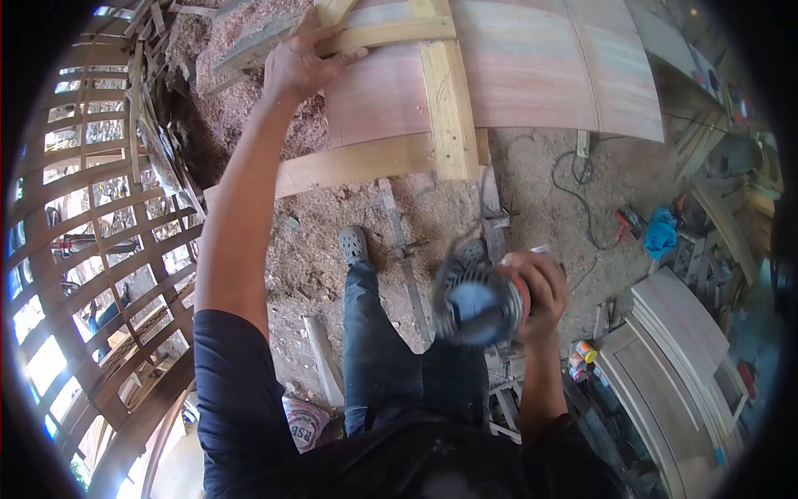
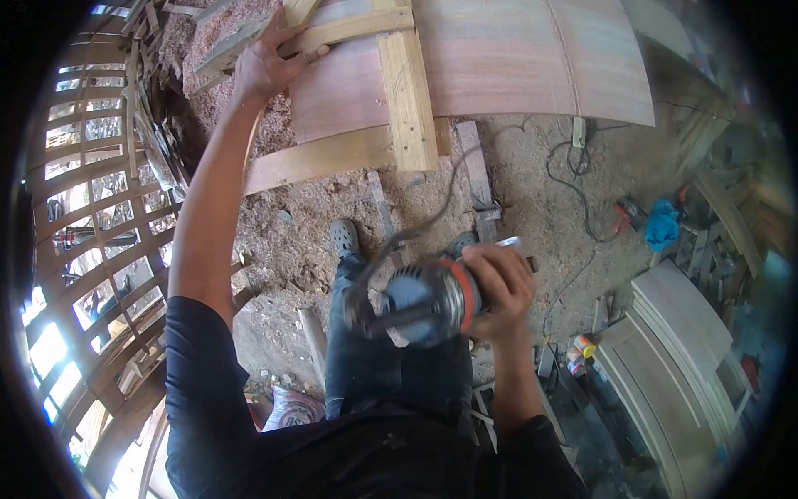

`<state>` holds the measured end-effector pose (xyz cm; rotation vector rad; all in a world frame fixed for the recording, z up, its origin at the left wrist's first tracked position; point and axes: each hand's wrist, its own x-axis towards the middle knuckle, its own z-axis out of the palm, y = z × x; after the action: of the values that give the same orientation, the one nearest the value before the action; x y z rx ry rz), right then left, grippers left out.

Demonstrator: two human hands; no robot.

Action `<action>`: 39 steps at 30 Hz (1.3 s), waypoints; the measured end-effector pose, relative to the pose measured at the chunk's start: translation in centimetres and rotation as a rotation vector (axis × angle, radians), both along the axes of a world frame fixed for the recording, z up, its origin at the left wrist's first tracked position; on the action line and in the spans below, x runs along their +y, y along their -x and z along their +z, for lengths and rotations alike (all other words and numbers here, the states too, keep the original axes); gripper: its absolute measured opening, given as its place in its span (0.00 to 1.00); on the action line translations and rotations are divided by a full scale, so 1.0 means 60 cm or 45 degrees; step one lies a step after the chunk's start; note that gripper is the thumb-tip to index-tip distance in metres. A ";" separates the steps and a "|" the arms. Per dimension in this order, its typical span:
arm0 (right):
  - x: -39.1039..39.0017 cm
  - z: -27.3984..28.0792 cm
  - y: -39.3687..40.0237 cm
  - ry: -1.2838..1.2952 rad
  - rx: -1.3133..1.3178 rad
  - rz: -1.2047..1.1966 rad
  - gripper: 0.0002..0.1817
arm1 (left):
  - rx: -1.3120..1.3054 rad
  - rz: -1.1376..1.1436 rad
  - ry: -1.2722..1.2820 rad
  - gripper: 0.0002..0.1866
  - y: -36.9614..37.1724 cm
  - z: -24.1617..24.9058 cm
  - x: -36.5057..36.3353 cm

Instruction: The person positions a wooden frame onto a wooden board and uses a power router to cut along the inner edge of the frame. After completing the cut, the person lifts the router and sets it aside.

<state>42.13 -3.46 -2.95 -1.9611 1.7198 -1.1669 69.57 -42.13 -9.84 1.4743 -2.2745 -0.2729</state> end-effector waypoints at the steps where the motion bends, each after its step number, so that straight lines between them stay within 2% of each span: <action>1: 0.004 0.007 0.007 -0.052 0.121 -0.031 0.37 | 0.011 -0.005 -0.022 0.36 -0.001 0.002 0.000; 3: 0.002 0.008 0.028 -0.077 0.235 -0.021 0.37 | 0.183 -0.065 -0.208 0.54 -0.002 0.027 -0.001; 4: -0.002 0.019 0.032 -0.073 0.321 0.001 0.37 | 0.433 -0.104 -0.603 0.49 0.005 0.065 0.016; 5: -0.004 0.030 0.036 -0.067 0.406 0.022 0.37 | 0.440 -0.112 -0.633 0.49 0.010 0.069 0.039; 7: -0.010 0.043 0.055 -0.081 0.516 0.071 0.37 | 0.132 -0.267 0.269 0.48 0.020 0.077 0.085; 8: -0.006 0.052 0.063 -0.065 0.619 0.127 0.36 | 0.162 -0.312 0.203 0.50 0.034 0.129 0.155; 9: -0.002 0.063 0.068 -0.077 0.618 0.117 0.36 | 0.747 -0.430 0.131 0.33 0.031 0.035 0.145; 10: -0.001 0.074 0.074 -0.067 0.650 0.173 0.35 | 0.761 -0.498 0.112 0.27 0.043 0.059 0.209; 12: 0.001 0.089 0.081 -0.047 0.690 0.221 0.33 | 1.021 -0.803 -0.344 0.27 0.051 0.023 0.302; 14: 0.011 0.103 0.085 -0.024 0.631 0.293 0.29 | 1.031 -1.105 -0.521 0.27 0.066 -0.003 0.373; 16: 0.021 0.112 0.088 -0.037 0.599 0.309 0.28 | 0.960 -1.208 -0.711 0.29 0.076 -0.023 0.452; 17: 0.028 0.116 0.089 -0.057 0.559 0.324 0.27 | 0.966 -1.239 -0.707 0.29 0.086 -0.015 0.475; 19: 0.044 0.119 0.092 -0.068 0.564 0.302 0.27 | 0.833 -1.117 -0.760 0.35 0.106 -0.003 0.510; 20: 0.052 0.119 0.090 -0.068 0.528 0.273 0.27 | 0.752 -1.152 -0.770 0.39 0.119 -0.009 0.519; 21: 0.063 0.120 0.090 -0.069 0.489 0.245 0.27 | 0.760 -1.184 -0.766 0.39 0.136 -0.021 0.526; 23: 0.088 0.123 0.096 -0.084 0.452 0.187 0.29 | 0.702 -1.225 -0.741 0.32 0.178 -0.042 0.541; 24: 0.103 0.123 0.099 -0.085 0.393 0.133 0.30 | 0.789 -1.144 -0.677 0.27 0.203 -0.046 0.552; 25: 0.118 0.123 0.104 -0.084 0.330 0.081 0.31 | 0.791 -1.171 -0.670 0.27 0.220 -0.065 0.559; 27: 0.156 0.133 0.121 -0.083 0.356 0.022 0.33 | 0.692 -1.006 -0.608 0.21 0.256 -0.113 0.569; 28: 0.177 0.141 0.128 -0.110 0.368 -0.050 0.33 | 0.629 -0.879 -0.921 0.17 0.270 -0.125 0.562; 29: 0.198 0.148 0.137 -0.130 0.377 -0.126 0.33 | 0.608 -0.913 -0.904 0.17 0.299 -0.144 0.560; 31: 0.249 0.161 0.153 -0.104 0.346 -0.246 0.32 | 0.569 -0.274 -1.064 0.17 0.376 -0.169 0.563; 32: 0.278 0.166 0.162 -0.149 0.337 -0.372 0.32 | 0.554 -0.312 -1.042 0.17 0.421 -0.157 0.550; 34: 0.343 0.156 0.181 -0.170 0.295 -0.546 0.29 | 1.193 -0.350 -0.939 0.24 0.490 -0.126 0.531; 35: 0.377 0.150 0.191 -0.152 0.287 -0.573 0.29 | 1.179 -0.381 -0.932 0.24 0.503 -0.062 0.519; 36: 0.410 0.144 0.198 -0.109 0.229 -0.646 0.27 | 1.327 -0.515 -0.894 0.27 0.509 0.046 0.504; 37: 0.435 0.139 0.198 -0.072 0.171 -0.715 0.24 | 1.475 -0.645 -0.860 0.30 0.507 0.114 0.500; 38: 0.454 0.137 0.195 -0.015 0.018 -0.765 0.20 | 1.404 -0.803 -0.738 0.32 0.481 0.127 0.489; 39: 0.472 0.134 0.187 -0.014 0.013 -0.777 0.20 | 1.331 -0.954 -0.612 0.35 0.440 0.137 0.471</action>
<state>30.89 24.87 5.07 -1.4643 2.4140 -1.3119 43.18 -13.87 -1.64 0.3170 -1.7508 -1.4759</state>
